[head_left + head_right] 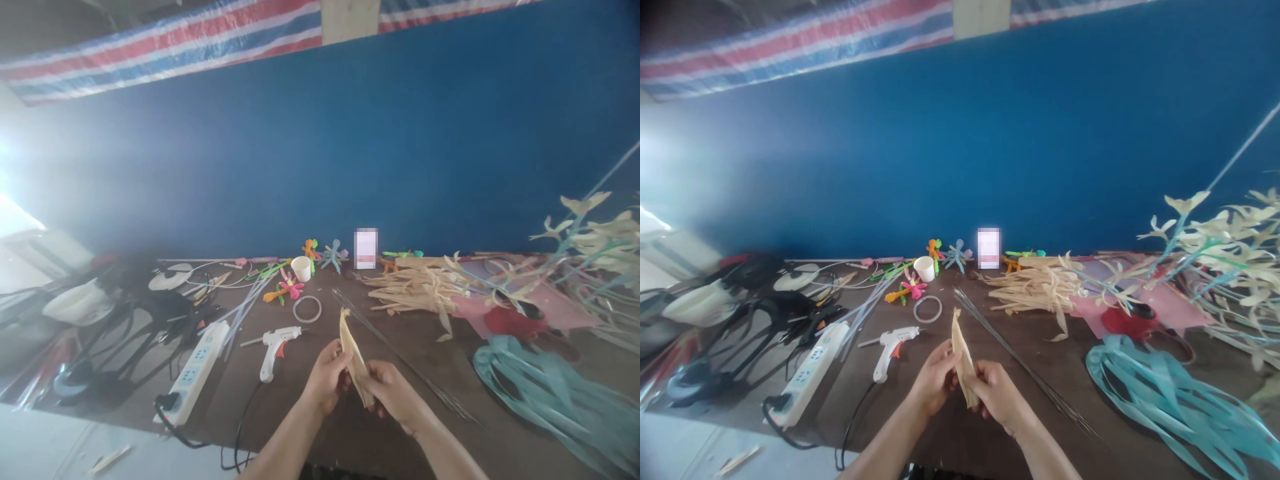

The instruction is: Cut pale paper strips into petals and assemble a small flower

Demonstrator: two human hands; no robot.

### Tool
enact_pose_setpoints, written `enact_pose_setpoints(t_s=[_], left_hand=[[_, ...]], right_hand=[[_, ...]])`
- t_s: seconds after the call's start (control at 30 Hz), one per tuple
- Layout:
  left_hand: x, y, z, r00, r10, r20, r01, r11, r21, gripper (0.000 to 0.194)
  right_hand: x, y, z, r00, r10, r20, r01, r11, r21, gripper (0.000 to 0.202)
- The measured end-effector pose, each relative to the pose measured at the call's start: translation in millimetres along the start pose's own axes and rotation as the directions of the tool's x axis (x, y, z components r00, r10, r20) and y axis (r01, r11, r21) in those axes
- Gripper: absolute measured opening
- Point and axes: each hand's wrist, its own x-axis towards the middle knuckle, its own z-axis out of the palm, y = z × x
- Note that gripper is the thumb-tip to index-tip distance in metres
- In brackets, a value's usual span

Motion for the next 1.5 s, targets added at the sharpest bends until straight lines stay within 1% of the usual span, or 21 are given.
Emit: enact_pose_setpoints(t_s=[0.1, 0.17, 0.23, 0.3, 0.33, 0.4, 0.53, 0.6, 0.7, 0.77, 0.87, 0.9, 0.97, 1.07, 1.13, 1.23, 1.3, 1.4, 1.5], left_hand=[[-1, 4, -3.2, 0.994, 0.097, -0.049, -0.090, 0.987, 0.130, 0.027], [-1, 7, -5.5, 0.979, 0.180, -0.099, -0.158, 0.967, 0.198, 0.026], [1, 8, -7.5, 0.959, 0.236, -0.157, -0.198, 0.954, 0.226, 0.024], [3, 9, -8.7, 0.947, 0.246, -0.205, -0.206, 0.959, 0.194, 0.023], [4, 9, -8.9, 0.949, 0.229, -0.217, -0.198, 0.968, 0.154, 0.024], [5, 10, -8.5, 0.964, 0.168, -0.206, -0.161, 0.986, 0.051, 0.025], [4, 11, -5.6, 0.991, 0.071, -0.113, -0.086, 0.988, -0.130, 0.020], [4, 11, -5.0, 0.997, 0.050, -0.060, -0.059, 0.986, -0.159, 0.017], [5, 12, -6.5, 1.000, 0.013, -0.028, -0.016, 0.994, -0.112, 0.022], [6, 12, -8.1, 0.999, -0.006, -0.040, 0.004, 0.998, -0.058, 0.021], [8, 15, -9.2, 0.998, -0.016, -0.061, 0.015, 1.000, -0.010, 0.023], [9, 16, -9.2, 0.998, -0.022, -0.062, 0.021, 1.000, -0.017, 0.023], [10, 18, -8.6, 0.996, -0.048, -0.081, 0.042, 0.997, -0.065, 0.025], [14, 20, -6.4, 0.981, -0.107, -0.160, 0.077, 0.980, -0.182, 0.029], [15, 21, -4.0, 0.974, -0.133, -0.181, 0.090, 0.970, -0.227, 0.029], [15, 23, -0.9, 0.982, -0.127, -0.140, 0.095, 0.973, -0.211, 0.025], [16, 26, -0.7, 0.984, -0.120, -0.135, 0.090, 0.974, -0.209, 0.023], [19, 31, -4.6, 0.973, -0.138, -0.187, 0.094, 0.969, -0.229, 0.023], [25, 35, -11.9, 0.953, -0.153, -0.261, 0.086, 0.964, -0.250, 0.027]], right_hand=[[-1, 1, 0, 1.000, -0.006, -0.010, 0.006, 0.999, -0.046, 0.034], [-1, 1, 2, 0.999, -0.024, -0.024, 0.023, 0.997, -0.070, 0.033], [0, 1, 3, 0.997, -0.043, -0.057, 0.038, 0.996, -0.087, 0.033], [0, 1, 4, 0.996, -0.054, -0.075, 0.048, 0.995, -0.086, 0.031], [0, 2, 4, 0.995, -0.055, -0.077, 0.049, 0.996, -0.079, 0.031], [0, 2, 4, 0.996, -0.047, -0.073, 0.043, 0.997, -0.058, 0.031], [-1, 4, 0, 1.000, 0.003, -0.007, -0.003, 1.000, -0.012, 0.030], [-3, 5, -4, 0.998, 0.030, 0.047, -0.031, 1.000, 0.007, 0.030], [-5, 5, -10, 0.994, 0.041, 0.104, -0.042, 0.999, 0.008, 0.027], [-6, 3, -15, 0.995, 0.002, 0.103, 0.002, 0.999, -0.036, 0.024], [-6, 0, -21, 0.997, -0.058, 0.047, 0.064, 0.987, -0.149, 0.019], [-6, 0, -22, 0.998, -0.060, 0.037, 0.066, 0.983, -0.171, 0.018], [-5, -1, -24, 0.998, -0.044, 0.054, 0.053, 0.982, -0.180, 0.017], [-3, -2, -26, 0.996, -0.005, 0.090, 0.019, 0.988, -0.153, 0.019], [-1, -2, -27, 0.996, 0.018, 0.086, -0.007, 0.992, -0.124, 0.020], [0, -1, -30, 0.994, 0.033, 0.107, -0.027, 0.998, -0.058, 0.023], [0, -1, -32, 0.988, 0.019, 0.156, -0.016, 1.000, -0.020, 0.023], [-1, -2, -35, 0.975, 0.000, 0.222, -0.006, 1.000, 0.029, 0.023], [-2, -3, -39, 0.962, 0.011, 0.272, -0.032, 0.997, 0.075, 0.025]])
